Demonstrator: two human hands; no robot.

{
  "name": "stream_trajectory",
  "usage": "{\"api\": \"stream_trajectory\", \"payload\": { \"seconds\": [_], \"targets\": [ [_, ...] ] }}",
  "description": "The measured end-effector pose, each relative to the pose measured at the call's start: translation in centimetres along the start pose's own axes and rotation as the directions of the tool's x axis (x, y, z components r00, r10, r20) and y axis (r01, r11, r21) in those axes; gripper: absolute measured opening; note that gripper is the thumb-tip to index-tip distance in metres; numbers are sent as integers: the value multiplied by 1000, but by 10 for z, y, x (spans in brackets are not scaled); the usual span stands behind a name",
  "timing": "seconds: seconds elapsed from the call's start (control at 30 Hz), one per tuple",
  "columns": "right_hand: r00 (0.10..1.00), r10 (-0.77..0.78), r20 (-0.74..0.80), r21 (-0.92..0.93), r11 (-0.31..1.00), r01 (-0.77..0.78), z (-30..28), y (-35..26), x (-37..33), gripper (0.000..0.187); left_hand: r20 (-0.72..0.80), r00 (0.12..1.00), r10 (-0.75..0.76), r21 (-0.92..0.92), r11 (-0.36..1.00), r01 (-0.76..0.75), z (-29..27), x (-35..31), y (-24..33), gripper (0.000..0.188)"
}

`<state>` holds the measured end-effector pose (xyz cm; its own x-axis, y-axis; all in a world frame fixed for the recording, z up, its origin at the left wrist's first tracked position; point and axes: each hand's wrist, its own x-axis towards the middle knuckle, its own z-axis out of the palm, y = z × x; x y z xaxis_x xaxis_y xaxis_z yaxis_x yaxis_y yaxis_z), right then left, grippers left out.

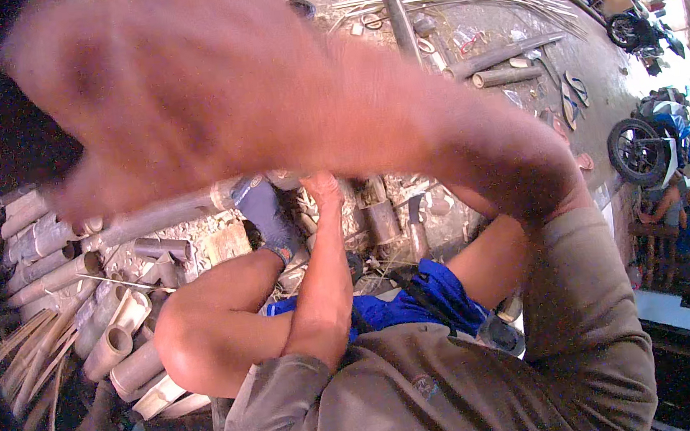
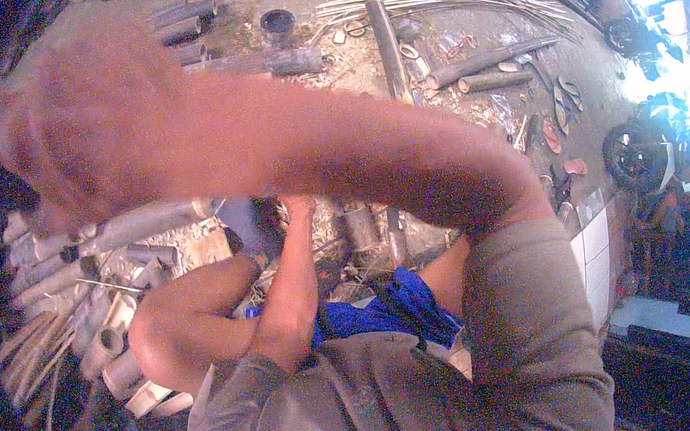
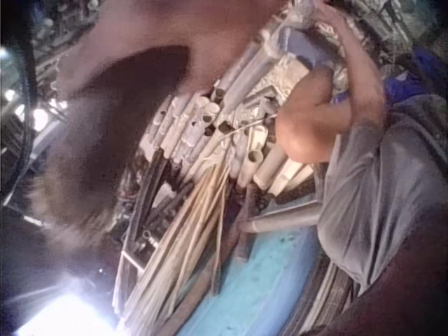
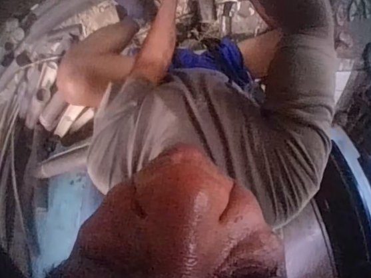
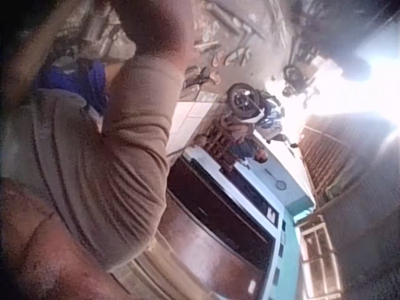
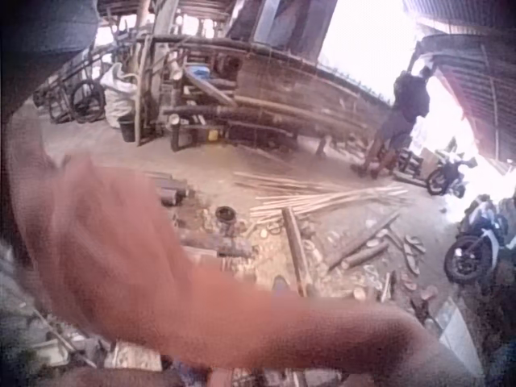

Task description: The person sits on the floor and uses a wooden mallet to repeatedly strike the end of a bamboo segment held between their legs. They rotate the segment and continue striking to shape the end, then use a knife to scrape the interior surface.

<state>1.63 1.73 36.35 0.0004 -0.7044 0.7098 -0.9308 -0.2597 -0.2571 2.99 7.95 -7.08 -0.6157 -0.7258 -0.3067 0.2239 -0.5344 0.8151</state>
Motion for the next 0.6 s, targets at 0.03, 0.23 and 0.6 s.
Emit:
{"api": "stream_trajectory", "payload": {
  "seconds": [0.03,0.23,0.6],
  "targets": [
    [987,149,56,18,989,-150,-1,-10,-1,66,-8,1000,-17,30,999,17,4,-3,-2,66],
    [314,676,667,-687,721,-93,-44,24,-160,75,-62,998,-15,-13,1000,14,30,-6,9,59],
    [296,955,-9,-278,282,-918,-131,-28,-241,94,-139,986,88,-14,996,-91,21,-22,19,19]
  ]
}}
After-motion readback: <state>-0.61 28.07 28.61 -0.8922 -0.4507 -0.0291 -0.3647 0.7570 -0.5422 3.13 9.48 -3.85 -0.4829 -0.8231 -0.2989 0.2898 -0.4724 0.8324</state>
